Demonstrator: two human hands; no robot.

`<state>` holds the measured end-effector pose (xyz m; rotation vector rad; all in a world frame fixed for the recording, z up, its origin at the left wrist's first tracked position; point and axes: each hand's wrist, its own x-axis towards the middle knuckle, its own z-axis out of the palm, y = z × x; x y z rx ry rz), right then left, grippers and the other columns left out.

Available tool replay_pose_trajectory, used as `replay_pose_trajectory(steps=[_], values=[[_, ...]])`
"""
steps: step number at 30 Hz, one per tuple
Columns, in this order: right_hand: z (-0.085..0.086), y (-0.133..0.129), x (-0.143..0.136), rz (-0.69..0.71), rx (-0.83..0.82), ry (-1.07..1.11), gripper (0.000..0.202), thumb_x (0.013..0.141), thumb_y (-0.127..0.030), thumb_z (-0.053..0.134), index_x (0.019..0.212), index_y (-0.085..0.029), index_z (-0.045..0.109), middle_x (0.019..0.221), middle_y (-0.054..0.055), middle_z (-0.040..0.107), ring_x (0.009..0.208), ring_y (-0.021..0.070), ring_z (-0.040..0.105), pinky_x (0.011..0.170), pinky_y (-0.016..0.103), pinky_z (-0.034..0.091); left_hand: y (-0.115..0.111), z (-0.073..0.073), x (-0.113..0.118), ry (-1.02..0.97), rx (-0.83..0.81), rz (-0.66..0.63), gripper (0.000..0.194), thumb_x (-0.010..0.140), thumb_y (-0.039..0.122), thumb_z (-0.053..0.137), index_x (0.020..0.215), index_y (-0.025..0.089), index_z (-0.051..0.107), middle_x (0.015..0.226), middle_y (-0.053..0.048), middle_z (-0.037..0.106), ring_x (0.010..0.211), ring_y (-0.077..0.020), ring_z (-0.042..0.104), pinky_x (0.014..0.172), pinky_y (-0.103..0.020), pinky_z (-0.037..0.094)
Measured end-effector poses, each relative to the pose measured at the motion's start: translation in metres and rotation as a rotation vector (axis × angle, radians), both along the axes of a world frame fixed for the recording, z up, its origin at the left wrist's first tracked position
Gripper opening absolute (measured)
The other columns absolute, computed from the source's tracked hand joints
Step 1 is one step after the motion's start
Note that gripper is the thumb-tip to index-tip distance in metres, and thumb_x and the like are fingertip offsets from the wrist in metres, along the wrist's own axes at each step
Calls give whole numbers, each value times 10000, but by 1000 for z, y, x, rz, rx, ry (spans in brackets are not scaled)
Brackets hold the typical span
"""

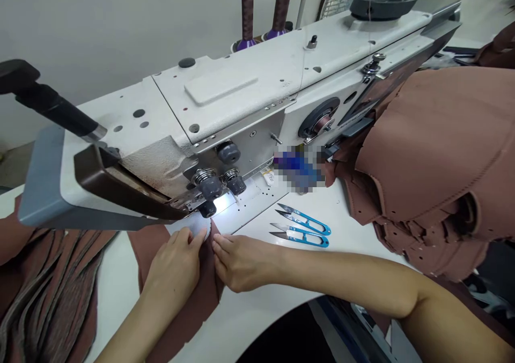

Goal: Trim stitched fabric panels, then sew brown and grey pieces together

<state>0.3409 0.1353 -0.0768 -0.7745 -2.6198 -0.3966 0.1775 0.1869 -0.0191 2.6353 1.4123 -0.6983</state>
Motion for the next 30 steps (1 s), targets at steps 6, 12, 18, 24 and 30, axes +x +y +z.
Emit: replay_pose_trajectory(steps=[6,12,18,24,30], values=[[-3,-1,-2,-25,35,16,267,845,-87,438,939,44,651,1005,280,663,946,342,657,752,449,520,-3,1,7,-39,-8,23,458,905,73,295,1262,188,557,959,-97,568,922,-227,536,780,-321,450],[-4,3,-4,-69,93,17,279,853,-105,439,949,48,652,1013,281,660,957,355,654,836,483,490,-2,-3,9,-113,20,-15,399,874,46,333,1159,154,591,944,-91,567,884,-212,524,773,-311,441],[-8,-2,-6,-64,138,2,261,847,-100,452,950,59,633,992,300,657,925,348,663,782,494,507,-3,-9,12,-163,70,-61,353,847,52,368,1131,136,561,910,-83,553,854,-210,509,749,-313,434],[-11,3,-8,-112,159,3,275,844,-86,430,963,60,631,1026,312,642,950,356,649,822,514,476,-3,-18,14,-271,111,-109,302,790,58,447,1068,117,548,896,-80,533,829,-217,500,707,-316,439],[-13,8,-10,-133,118,7,281,861,-90,413,978,64,617,1047,318,631,997,383,629,865,527,445,6,-25,14,-305,95,-90,232,788,22,420,930,140,561,867,-72,526,781,-204,494,685,-308,431]])
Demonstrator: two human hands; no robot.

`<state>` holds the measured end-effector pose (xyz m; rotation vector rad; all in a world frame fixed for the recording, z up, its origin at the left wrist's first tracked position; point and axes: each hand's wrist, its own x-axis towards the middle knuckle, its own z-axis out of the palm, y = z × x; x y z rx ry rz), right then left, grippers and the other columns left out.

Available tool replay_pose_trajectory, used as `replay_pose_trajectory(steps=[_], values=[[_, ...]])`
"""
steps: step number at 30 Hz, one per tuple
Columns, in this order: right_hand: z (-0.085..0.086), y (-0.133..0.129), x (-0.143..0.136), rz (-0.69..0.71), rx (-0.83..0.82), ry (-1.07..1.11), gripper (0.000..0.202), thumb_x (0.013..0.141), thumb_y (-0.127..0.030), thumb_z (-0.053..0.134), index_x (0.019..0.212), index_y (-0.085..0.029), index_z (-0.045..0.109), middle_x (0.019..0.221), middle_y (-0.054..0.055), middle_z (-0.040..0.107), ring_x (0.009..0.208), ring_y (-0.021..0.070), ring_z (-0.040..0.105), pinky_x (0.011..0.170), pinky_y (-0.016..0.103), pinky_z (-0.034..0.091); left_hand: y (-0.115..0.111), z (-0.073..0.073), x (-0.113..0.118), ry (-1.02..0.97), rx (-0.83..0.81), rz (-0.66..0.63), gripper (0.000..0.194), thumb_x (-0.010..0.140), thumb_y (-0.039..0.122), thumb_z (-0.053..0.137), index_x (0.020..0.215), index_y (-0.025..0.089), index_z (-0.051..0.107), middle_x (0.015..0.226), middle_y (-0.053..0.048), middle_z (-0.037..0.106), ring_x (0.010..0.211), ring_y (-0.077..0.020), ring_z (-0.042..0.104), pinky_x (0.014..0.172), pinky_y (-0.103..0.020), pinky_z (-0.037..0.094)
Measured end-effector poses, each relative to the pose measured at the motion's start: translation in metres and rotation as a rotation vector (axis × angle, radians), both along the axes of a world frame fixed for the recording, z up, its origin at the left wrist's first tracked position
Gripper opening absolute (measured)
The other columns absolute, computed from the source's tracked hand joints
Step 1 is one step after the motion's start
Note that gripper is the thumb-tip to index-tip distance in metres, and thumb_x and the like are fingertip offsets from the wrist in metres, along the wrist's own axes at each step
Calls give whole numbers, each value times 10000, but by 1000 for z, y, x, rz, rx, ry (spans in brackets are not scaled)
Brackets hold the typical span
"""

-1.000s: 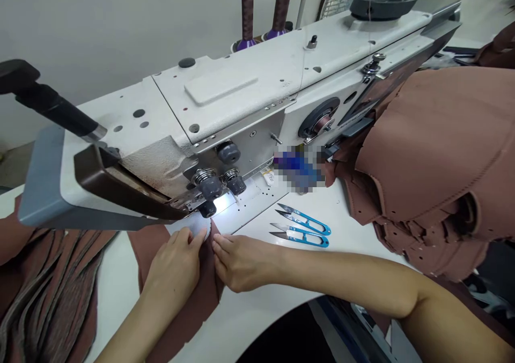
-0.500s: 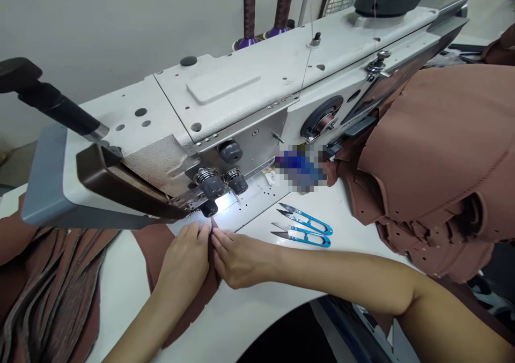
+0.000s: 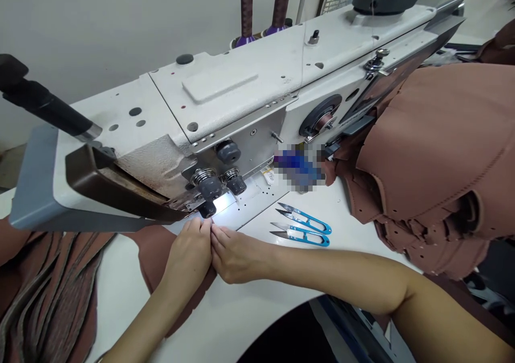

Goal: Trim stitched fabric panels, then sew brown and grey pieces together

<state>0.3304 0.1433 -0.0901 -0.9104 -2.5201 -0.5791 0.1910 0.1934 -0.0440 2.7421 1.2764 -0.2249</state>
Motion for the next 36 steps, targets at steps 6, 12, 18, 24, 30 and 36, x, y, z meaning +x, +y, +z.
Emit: replay_pose_trajectory(steps=[6,12,18,24,30,36], values=[[1,6,2,-27,-41,21,299,876,-81,374,1002,73,597,1034,296,643,982,328,636,885,492,464,6,-4,-2,-42,24,14,212,841,67,403,928,128,587,897,-96,543,827,-220,507,682,-305,424],[1,-3,11,35,-71,66,251,865,-73,385,911,-10,623,918,235,681,867,272,659,807,437,517,11,-8,-25,-106,83,-37,372,870,54,353,1131,166,592,959,-95,579,859,-234,516,723,-340,429],[0,-6,6,16,13,93,239,834,-71,412,880,14,631,933,265,676,884,308,666,773,435,525,15,-13,-28,-202,75,-120,349,878,42,314,1001,141,625,889,-82,561,805,-208,494,699,-313,441],[-2,0,2,-3,28,96,242,822,-71,425,908,38,623,932,291,666,909,345,660,768,465,518,15,-10,-21,-177,82,-132,273,891,89,351,946,140,613,873,-83,547,793,-211,492,689,-317,437],[-3,0,0,8,-48,74,229,840,-60,407,920,41,596,912,299,656,889,308,656,814,486,514,20,-10,-20,-108,77,-110,260,853,57,376,898,154,613,887,-83,561,782,-210,510,705,-319,435],[-4,-6,-1,9,-106,108,204,845,-69,408,879,-6,599,893,268,663,849,270,649,807,446,523,22,-4,-15,-50,55,-114,272,816,42,370,868,157,610,892,-84,586,741,-200,534,694,-320,430]])
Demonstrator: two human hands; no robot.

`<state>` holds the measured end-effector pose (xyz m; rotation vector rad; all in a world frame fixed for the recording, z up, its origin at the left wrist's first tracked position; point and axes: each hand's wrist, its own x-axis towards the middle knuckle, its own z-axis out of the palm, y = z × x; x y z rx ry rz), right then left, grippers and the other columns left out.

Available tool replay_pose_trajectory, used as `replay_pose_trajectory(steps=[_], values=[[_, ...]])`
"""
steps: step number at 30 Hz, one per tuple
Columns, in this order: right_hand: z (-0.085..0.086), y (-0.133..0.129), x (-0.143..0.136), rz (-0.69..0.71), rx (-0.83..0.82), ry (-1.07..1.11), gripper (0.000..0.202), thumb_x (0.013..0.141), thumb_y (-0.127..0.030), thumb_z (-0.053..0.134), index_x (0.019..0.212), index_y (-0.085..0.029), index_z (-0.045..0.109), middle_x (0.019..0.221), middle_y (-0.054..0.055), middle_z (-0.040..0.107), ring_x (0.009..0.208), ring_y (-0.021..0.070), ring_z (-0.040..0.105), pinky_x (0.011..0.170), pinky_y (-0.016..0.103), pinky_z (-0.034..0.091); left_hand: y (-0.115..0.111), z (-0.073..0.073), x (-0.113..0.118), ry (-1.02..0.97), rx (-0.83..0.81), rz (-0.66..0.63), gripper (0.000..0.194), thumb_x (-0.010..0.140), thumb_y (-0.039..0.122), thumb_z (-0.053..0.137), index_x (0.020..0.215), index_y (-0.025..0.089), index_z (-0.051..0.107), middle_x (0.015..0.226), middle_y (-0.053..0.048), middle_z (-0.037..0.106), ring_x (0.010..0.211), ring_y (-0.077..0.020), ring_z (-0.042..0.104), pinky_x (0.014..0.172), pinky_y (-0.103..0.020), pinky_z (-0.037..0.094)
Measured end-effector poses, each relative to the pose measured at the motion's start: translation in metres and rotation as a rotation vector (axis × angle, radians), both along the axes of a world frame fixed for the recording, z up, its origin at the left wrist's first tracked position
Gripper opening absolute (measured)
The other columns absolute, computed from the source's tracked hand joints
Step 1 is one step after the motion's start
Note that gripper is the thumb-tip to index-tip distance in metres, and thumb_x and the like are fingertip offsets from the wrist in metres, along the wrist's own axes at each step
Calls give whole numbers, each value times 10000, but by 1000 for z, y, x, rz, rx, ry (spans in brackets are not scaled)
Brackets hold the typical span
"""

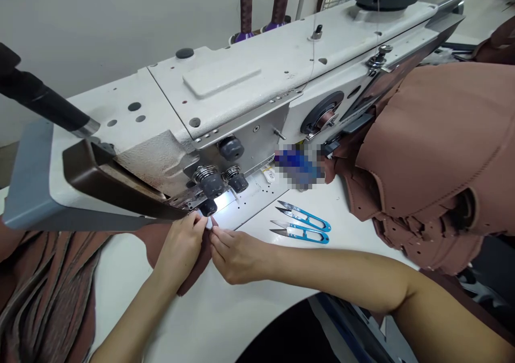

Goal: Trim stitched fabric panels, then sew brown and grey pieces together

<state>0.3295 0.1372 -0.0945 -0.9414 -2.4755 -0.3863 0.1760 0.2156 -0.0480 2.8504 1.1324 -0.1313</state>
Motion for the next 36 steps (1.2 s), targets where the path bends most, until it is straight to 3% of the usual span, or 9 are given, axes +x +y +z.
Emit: replay_pose_trajectory(steps=[11,17,22,27,36], values=[[-2,7,-4,-54,67,-21,251,869,-92,379,914,-10,612,1020,267,660,946,293,653,905,452,478,7,-7,-5,-92,83,-120,121,779,173,436,812,177,552,829,-80,591,647,-198,540,612,-313,399],[-1,12,-3,-74,-11,8,282,882,-101,375,1006,20,597,1113,266,627,1064,293,608,971,427,445,12,-12,-12,-109,112,-142,175,784,186,448,891,164,585,825,-92,617,684,-229,578,603,-324,419],[-2,14,-3,-65,-76,0,354,897,-96,337,1146,53,539,1212,278,571,1165,282,549,1022,438,419,17,-26,-21,-149,223,-169,297,822,180,432,1049,91,601,813,-130,648,705,-257,611,606,-342,444],[-2,14,-2,-43,-118,5,360,897,-107,374,1187,48,520,1262,290,529,1220,302,506,1049,464,399,21,-36,-27,-151,242,-143,286,847,192,431,1058,119,610,796,-122,658,697,-242,625,591,-316,436],[4,14,1,-38,-174,22,329,880,-110,370,1107,20,571,1287,280,513,1251,332,467,1035,447,416,31,-35,-17,-49,302,-37,335,874,144,335,788,133,658,680,-126,649,692,-278,636,654,-364,451]])
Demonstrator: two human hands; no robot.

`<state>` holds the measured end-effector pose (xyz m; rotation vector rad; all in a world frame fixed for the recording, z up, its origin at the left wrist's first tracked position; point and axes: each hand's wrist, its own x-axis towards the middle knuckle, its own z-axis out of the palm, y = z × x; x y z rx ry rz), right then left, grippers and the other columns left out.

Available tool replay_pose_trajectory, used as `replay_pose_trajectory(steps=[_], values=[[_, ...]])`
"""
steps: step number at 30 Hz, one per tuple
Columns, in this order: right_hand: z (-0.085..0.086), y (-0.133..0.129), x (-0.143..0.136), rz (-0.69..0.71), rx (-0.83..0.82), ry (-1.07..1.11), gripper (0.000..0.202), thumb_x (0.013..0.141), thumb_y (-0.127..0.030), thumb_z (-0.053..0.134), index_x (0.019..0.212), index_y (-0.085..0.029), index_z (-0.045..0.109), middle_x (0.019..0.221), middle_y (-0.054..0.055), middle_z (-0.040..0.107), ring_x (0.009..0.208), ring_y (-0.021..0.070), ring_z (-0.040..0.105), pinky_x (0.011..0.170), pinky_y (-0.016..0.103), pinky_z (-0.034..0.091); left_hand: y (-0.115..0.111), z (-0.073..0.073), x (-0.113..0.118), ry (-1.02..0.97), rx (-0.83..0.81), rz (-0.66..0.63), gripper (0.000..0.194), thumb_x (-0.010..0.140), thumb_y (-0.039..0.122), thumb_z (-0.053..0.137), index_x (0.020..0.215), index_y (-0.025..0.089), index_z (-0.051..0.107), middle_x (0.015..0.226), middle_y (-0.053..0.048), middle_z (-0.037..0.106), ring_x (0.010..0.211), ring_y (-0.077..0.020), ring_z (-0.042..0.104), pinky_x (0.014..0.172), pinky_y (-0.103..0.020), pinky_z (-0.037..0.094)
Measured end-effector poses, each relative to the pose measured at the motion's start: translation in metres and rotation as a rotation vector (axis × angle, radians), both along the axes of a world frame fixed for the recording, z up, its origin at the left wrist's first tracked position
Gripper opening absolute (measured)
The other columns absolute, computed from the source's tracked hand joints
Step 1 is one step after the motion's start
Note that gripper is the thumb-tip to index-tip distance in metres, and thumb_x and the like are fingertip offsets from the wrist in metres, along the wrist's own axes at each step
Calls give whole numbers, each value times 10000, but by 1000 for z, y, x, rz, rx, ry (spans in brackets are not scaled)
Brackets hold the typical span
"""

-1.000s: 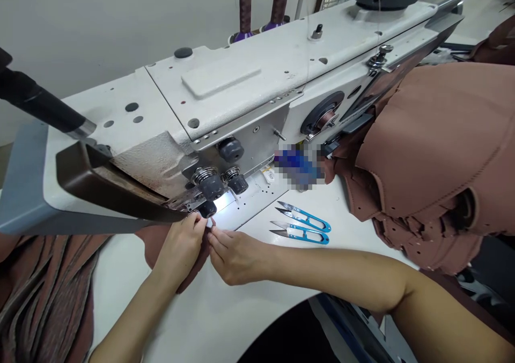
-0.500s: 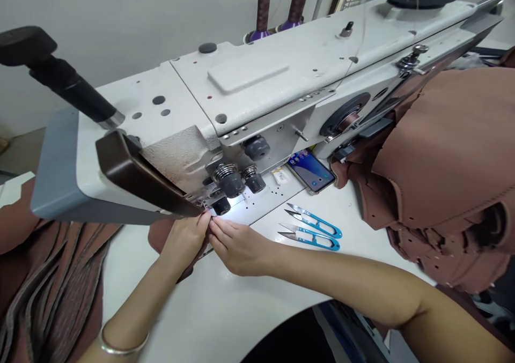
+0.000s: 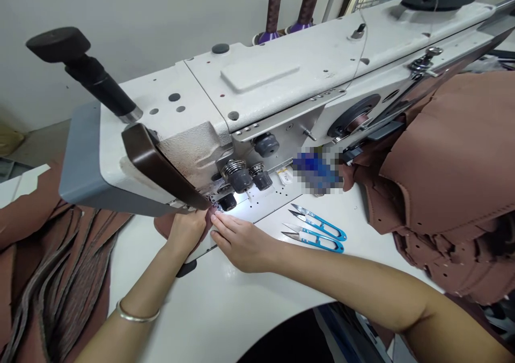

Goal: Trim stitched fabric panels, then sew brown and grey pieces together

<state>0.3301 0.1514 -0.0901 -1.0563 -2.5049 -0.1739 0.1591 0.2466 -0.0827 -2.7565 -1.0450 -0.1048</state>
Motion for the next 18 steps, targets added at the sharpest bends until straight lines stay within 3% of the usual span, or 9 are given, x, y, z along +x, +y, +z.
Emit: replay_pose_trajectory(steps=[4,9,15,18], values=[[0,0,0,11,-12,-4,328,880,-110,380,1110,21,573,1280,282,518,1254,340,462,1037,456,408,4,0,0,21,4,15,356,836,81,326,729,129,662,679,-129,658,710,-278,645,675,-370,460],[0,0,0,-1,-30,16,320,888,-117,389,1107,9,584,1285,263,523,1262,336,453,1037,442,416,5,0,0,-18,-6,20,392,886,124,294,897,103,685,757,-150,683,815,-306,657,735,-403,474],[-1,0,0,16,-56,25,326,885,-106,414,1142,22,571,1302,284,499,1296,318,417,1076,451,386,4,-4,1,-133,-49,29,340,907,189,348,933,103,676,852,-165,695,880,-292,654,816,-420,477],[-2,-2,0,23,-52,50,328,874,-110,438,1144,18,574,1312,294,484,1317,333,383,1059,475,408,2,-7,0,-209,-59,24,318,905,195,363,877,113,669,813,-149,694,782,-262,655,772,-403,495]])
